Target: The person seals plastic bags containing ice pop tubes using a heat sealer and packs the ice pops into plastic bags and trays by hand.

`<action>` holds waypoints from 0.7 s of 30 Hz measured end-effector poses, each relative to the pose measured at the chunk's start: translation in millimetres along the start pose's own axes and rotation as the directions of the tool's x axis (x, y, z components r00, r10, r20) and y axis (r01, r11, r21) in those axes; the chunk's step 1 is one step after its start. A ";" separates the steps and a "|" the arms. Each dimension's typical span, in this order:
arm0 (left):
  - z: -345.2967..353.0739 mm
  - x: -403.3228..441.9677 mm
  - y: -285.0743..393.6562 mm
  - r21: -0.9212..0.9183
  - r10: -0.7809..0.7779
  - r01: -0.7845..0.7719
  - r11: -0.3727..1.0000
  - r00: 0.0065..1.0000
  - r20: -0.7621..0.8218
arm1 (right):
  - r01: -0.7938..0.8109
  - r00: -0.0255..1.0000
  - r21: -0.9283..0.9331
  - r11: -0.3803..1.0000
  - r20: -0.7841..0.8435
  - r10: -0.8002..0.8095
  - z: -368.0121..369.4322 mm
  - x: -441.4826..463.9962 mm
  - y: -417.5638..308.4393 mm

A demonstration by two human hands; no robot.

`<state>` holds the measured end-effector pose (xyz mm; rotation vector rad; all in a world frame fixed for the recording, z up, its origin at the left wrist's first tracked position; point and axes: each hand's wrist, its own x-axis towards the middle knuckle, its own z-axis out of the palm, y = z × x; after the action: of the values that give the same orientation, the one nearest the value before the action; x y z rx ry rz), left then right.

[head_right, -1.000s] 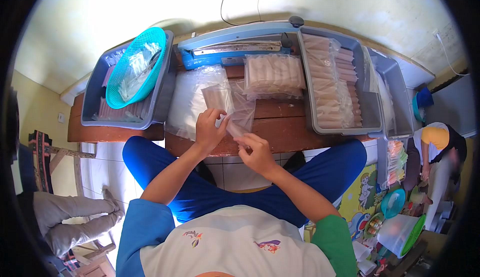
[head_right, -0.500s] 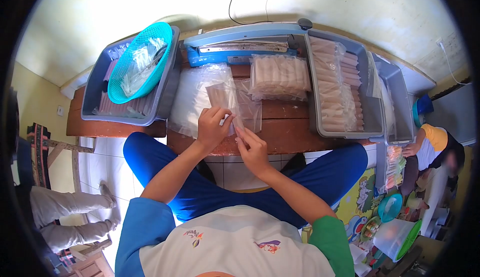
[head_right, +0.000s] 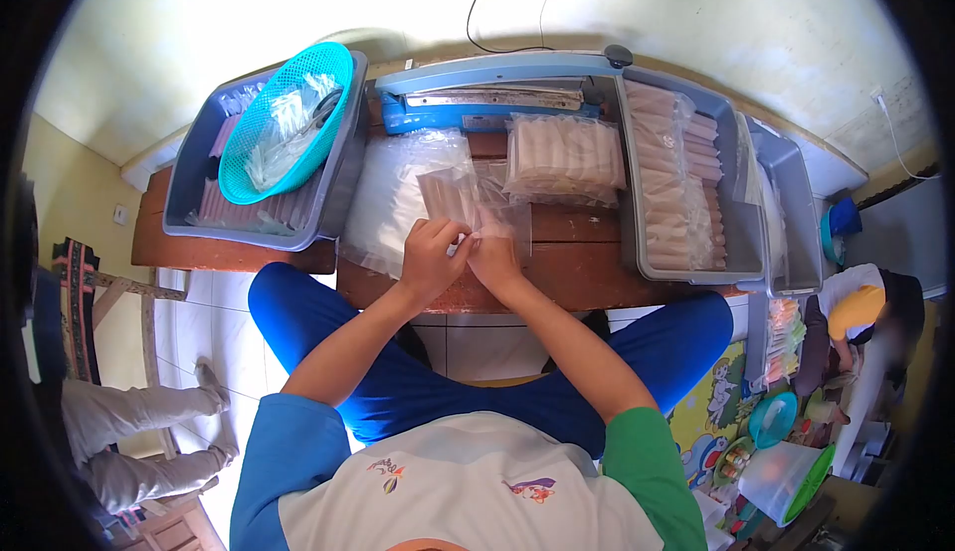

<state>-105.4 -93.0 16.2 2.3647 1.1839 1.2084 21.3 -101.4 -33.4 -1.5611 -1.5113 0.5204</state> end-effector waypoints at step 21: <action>6.2 -0.9 -2.1 -0.058 0.021 -0.019 0.998 0.999 0.026 | 0.202 0.973 -0.119 0.972 0.134 -0.186 2.0 16.9 29.0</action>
<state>-102.0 -91.4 10.7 2.3483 1.1047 1.1966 39.5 -81.2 -53.2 -1.4817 -1.8028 0.4169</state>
